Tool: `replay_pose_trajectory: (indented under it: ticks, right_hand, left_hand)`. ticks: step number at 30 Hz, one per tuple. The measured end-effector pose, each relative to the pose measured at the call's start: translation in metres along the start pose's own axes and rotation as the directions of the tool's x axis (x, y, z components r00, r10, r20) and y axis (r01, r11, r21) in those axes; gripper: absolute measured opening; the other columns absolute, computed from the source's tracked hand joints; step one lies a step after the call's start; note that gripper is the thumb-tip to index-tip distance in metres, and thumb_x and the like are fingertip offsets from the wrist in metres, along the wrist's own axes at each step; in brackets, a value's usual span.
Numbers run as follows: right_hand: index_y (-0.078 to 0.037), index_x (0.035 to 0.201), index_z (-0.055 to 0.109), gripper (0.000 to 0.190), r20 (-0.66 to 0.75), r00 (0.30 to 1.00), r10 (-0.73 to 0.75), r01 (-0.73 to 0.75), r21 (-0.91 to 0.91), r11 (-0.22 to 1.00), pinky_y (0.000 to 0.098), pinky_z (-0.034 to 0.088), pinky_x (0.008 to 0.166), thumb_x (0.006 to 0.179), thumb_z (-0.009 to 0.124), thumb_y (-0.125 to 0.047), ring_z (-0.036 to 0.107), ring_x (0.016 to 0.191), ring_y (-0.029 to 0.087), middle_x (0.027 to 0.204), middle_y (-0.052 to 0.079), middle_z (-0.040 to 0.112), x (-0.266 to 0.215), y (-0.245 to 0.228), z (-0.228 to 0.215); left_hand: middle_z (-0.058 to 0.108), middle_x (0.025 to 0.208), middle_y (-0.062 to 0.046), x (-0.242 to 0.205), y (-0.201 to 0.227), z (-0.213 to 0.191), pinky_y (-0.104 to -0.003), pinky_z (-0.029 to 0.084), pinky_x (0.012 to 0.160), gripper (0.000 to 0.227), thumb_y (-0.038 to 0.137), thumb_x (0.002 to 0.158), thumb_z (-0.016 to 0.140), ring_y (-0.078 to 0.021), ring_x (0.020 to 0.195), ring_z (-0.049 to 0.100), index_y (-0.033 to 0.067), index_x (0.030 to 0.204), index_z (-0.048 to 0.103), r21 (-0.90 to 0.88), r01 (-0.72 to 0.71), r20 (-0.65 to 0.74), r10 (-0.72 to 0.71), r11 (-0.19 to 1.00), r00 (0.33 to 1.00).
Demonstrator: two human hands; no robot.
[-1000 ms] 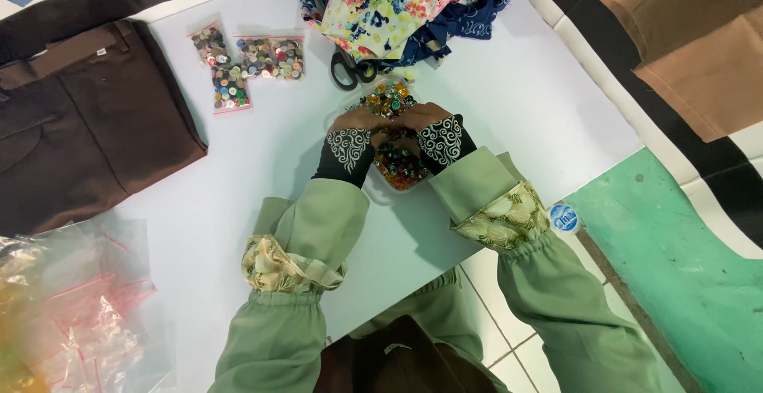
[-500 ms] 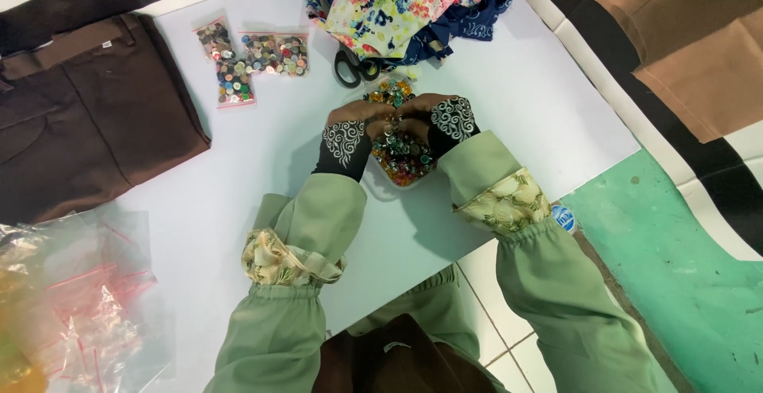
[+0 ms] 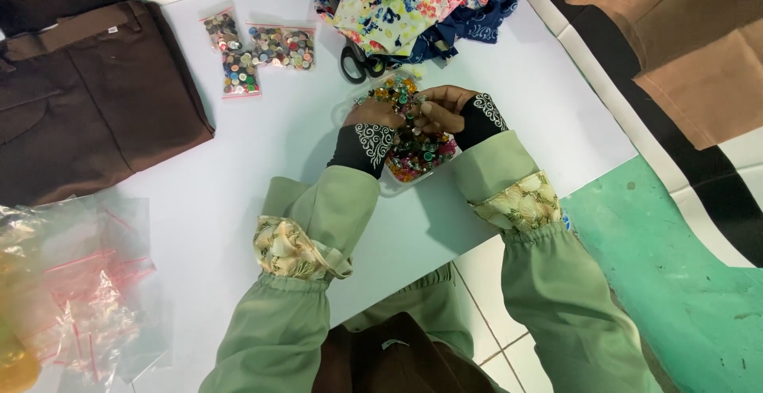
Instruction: The person picks up buttons and places them into small plastic bags, then closes the bags and sets them aside.
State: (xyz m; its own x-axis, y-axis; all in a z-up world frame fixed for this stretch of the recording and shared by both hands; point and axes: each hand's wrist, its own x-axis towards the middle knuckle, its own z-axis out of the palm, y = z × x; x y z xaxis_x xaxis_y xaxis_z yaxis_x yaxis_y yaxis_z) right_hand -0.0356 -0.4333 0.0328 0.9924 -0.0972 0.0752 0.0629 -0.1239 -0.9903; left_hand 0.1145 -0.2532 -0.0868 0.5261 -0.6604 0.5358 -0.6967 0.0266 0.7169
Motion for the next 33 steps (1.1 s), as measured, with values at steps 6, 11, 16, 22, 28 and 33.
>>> replay_pose_trajectory:
  ticks: [6, 11, 16, 22, 28, 33]
  right_hand:
    - [-0.001, 0.124, 0.069, 0.029, -0.039, 0.999, -0.017, 0.015, -0.055, 0.998, 0.0361, 0.065, 0.082, 0.104, 0.069, -0.021, 0.074, 0.096, 0.026, 0.106, 0.023, 0.073, -0.014, -0.004, -0.006]
    - [0.0, 0.125, 0.068, 0.03, -0.039, 0.999, -0.005, 0.003, -0.054, 0.999, 0.0347, 0.065, 0.081, 0.103, 0.067, -0.02, 0.074, 0.095, 0.025, 0.106, 0.022, 0.073, -0.023, -0.01, -0.001]
    - [0.0, 0.125, 0.069, 0.029, -0.023, 0.999, -0.027, 0.025, -0.085, 0.996, 0.0351, 0.065, 0.077, 0.104, 0.067, -0.02, 0.074, 0.092, 0.024, 0.104, 0.022, 0.074, -0.025, -0.021, 0.022]
    - [-0.006, 0.127, 0.069, 0.028, 0.009, 0.997, -0.073, 0.072, 0.042, 0.996, 0.0311, 0.065, 0.076, 0.106, 0.064, -0.023, 0.074, 0.093, 0.021, 0.105, 0.015, 0.075, -0.016, -0.026, 0.046]
    - [-0.001, 0.126, 0.067, 0.031, -0.024, 0.998, -0.063, 0.066, 0.119, 0.991, 0.0324, 0.065, 0.075, 0.102, 0.07, -0.021, 0.074, 0.089, 0.023, 0.102, 0.02, 0.074, -0.02, -0.021, 0.094]
    - [-0.024, 0.107, 0.08, 0.014, 0.17, 0.9, -0.401, 0.424, -0.127, 0.897, 0.0164, 0.06, 0.062, 0.093, 0.078, -0.026, 0.073, 0.075, 0.01, 0.09, -0.005, 0.074, 0.023, 0.117, 0.204]
  left_hand:
    - [0.054, 0.104, 0.017, 0.016, -0.106, 0.044, -0.055, 0.052, 0.084, 0.054, 0.097, 0.07, 0.053, -0.0193, 0.098, 0.052, 0.0657, 0.114, 0.058, 0.765, -0.053, 0.276, -0.252, 0.642, 0.928]
    - [0.07, 0.105, 0.003, -0.004, 0.132, -0.036, -0.045, 0.043, 0.092, 0.039, 0.06, 0.086, 0.065, -0.024, 0.099, 0.058, 0.0325, 0.112, 0.075, 0.513, 0.185, -0.001, -0.215, 0.838, 0.977]
    - [0.075, 0.088, -0.004, -0.02, 0.162, -0.053, -0.031, 0.05, 0.077, 0.025, 0.01, 0.076, 0.083, -0.0185, 0.078, 0.06, 0.0123, 0.1, 0.078, -0.002, -0.023, -0.238, 0.022, 1.0, 0.971]
    - [0.072, 0.108, -0.004, -0.026, 0.155, -0.053, -0.035, 0.058, 0.082, 0.038, 0.04, 0.079, 0.087, -0.0219, 0.097, 0.069, 0.0211, 0.11, 0.075, 0.13, 0.451, -0.235, -0.415, 0.883, 0.879]
    - [0.065, 0.106, 0.023, -0.084, 0.132, -0.099, -0.013, 0.056, 0.088, 0.038, 0.053, 0.077, 0.087, 0.0048, 0.096, 0.065, 0.0499, 0.113, 0.074, 0.048, 0.491, -0.227, -0.47, 0.87, 0.853]
    - [0.071, 0.104, 0.023, -0.178, 0.088, -0.157, -0.017, 0.05, 0.093, 0.032, 0.046, 0.079, 0.087, -0.0002, 0.091, 0.066, 0.046, 0.108, 0.075, 0.43, 0.464, -0.413, -0.288, 0.774, 0.864]
